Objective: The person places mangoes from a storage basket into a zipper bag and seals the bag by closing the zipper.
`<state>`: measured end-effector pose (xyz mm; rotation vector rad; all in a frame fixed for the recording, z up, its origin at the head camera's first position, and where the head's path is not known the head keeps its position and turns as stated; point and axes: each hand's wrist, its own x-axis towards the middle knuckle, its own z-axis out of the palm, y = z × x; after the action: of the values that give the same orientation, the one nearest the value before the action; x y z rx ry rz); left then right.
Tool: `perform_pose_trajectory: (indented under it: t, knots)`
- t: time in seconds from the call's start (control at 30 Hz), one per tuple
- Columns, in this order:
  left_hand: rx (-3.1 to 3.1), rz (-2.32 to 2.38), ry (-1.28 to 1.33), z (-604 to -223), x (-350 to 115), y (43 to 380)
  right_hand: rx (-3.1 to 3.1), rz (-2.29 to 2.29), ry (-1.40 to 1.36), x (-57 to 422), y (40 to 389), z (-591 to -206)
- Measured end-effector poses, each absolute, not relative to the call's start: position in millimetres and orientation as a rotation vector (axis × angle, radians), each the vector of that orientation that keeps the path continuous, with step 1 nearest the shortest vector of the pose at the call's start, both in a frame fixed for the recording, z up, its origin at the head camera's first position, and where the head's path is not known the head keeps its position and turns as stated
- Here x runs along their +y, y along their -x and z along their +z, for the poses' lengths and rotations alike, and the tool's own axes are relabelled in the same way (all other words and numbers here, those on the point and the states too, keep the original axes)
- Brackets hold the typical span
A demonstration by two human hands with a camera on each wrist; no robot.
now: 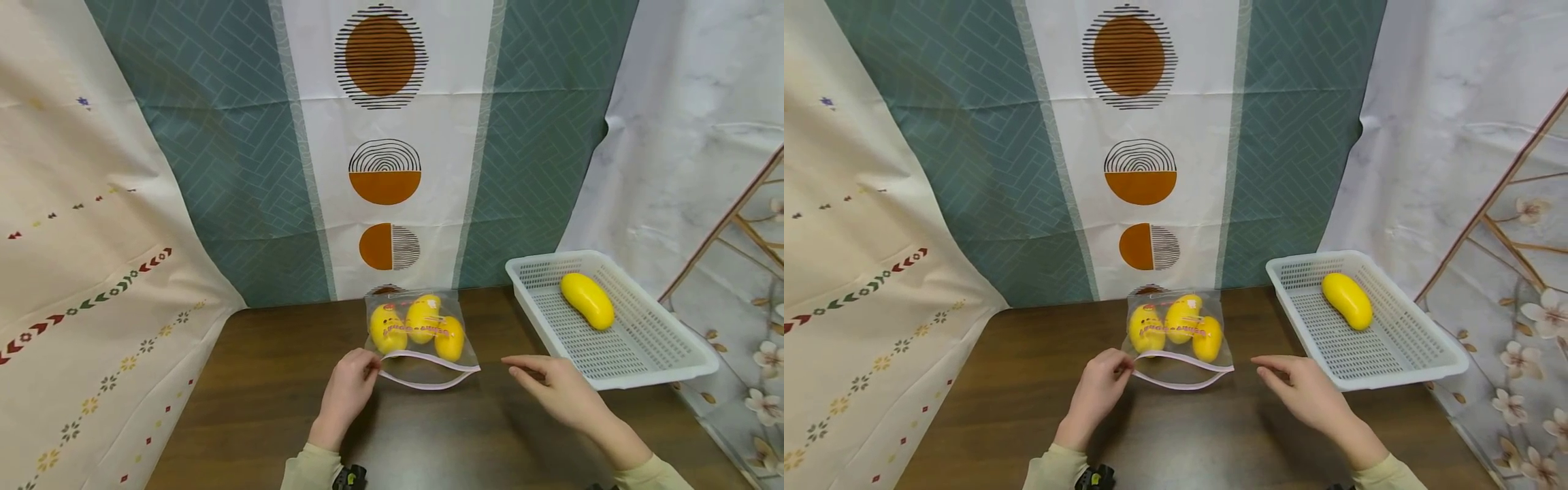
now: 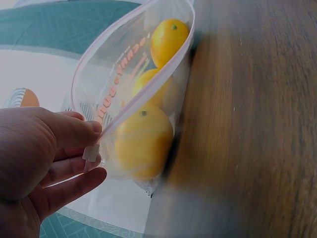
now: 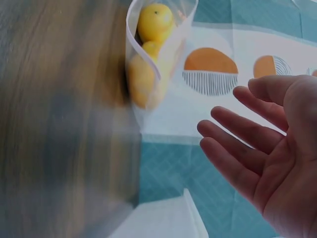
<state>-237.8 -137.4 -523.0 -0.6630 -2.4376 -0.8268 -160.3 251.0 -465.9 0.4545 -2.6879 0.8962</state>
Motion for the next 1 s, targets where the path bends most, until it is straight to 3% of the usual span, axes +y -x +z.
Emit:
perform_pose_trajectory:
  t: [1.0]
  knots:
    - [-2.465, -0.88, 0.625, -521.9, -137.8, 236.6, -2.609, 0.796, -0.272, 307.3, 130.4, -442.6]
